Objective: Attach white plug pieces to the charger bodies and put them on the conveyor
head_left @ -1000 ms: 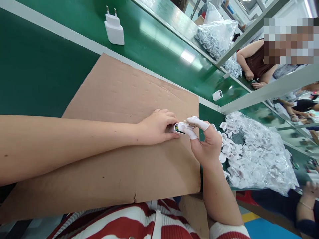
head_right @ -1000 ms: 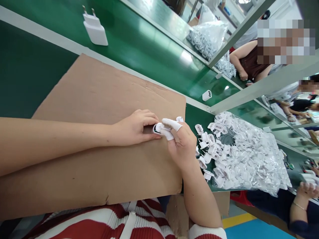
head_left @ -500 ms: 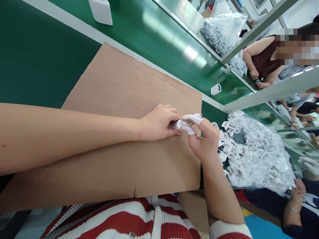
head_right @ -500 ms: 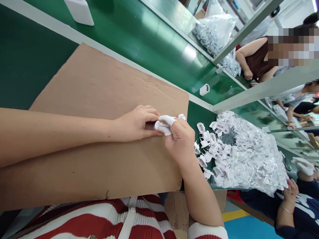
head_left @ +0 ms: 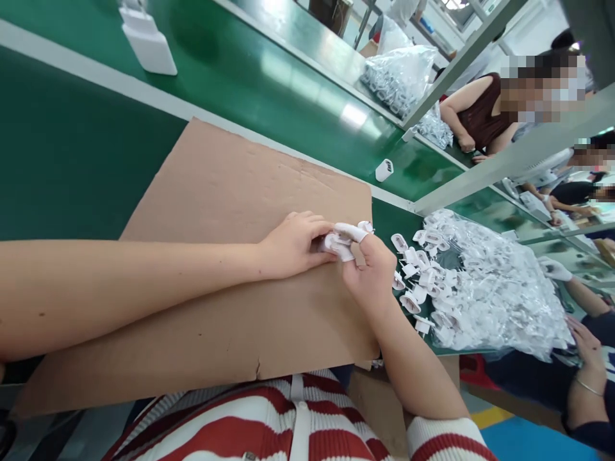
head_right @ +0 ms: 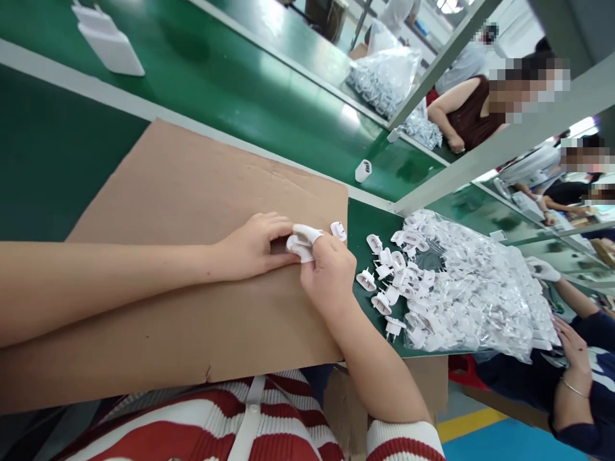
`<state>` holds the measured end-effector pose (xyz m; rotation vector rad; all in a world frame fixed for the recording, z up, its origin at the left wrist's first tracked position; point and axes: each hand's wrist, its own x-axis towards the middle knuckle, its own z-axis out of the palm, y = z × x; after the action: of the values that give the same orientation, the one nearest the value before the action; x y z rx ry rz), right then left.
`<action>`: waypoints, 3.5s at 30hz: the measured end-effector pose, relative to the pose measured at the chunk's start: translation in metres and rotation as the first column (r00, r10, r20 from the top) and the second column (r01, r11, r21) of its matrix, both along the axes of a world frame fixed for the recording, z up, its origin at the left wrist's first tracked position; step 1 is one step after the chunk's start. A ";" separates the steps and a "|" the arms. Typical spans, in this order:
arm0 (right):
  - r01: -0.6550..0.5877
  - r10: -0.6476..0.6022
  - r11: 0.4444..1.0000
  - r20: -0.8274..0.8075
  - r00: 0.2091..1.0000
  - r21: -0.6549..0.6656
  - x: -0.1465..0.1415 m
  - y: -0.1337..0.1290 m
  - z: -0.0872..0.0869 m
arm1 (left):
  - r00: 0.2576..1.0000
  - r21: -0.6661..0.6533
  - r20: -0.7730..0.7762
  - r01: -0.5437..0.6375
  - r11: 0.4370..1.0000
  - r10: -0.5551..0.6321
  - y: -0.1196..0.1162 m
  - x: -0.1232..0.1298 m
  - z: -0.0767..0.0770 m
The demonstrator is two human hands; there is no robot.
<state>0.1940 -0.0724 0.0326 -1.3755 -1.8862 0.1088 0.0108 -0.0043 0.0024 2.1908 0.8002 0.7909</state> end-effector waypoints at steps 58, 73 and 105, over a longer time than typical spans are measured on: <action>-0.043 0.040 0.998 -0.067 0.997 -0.037 0.032 -0.007 0.027 | 0.989 -0.254 0.102 0.133 0.958 -0.110 -0.001 0.001 0.011; -0.121 0.105 0.991 0.238 0.966 0.052 0.016 -0.004 0.011 | 0.994 -0.231 0.050 0.102 0.968 -0.093 0.002 0.003 0.008; -0.014 0.009 1.000 0.220 0.976 0.018 0.007 0.002 0.004 | 0.997 -0.171 0.078 0.030 0.985 -0.017 -0.008 0.010 0.003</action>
<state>0.2005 -0.0700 0.0362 -1.4113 -2.0710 -0.0585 0.0203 -0.0120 0.0057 2.0014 0.7738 0.7602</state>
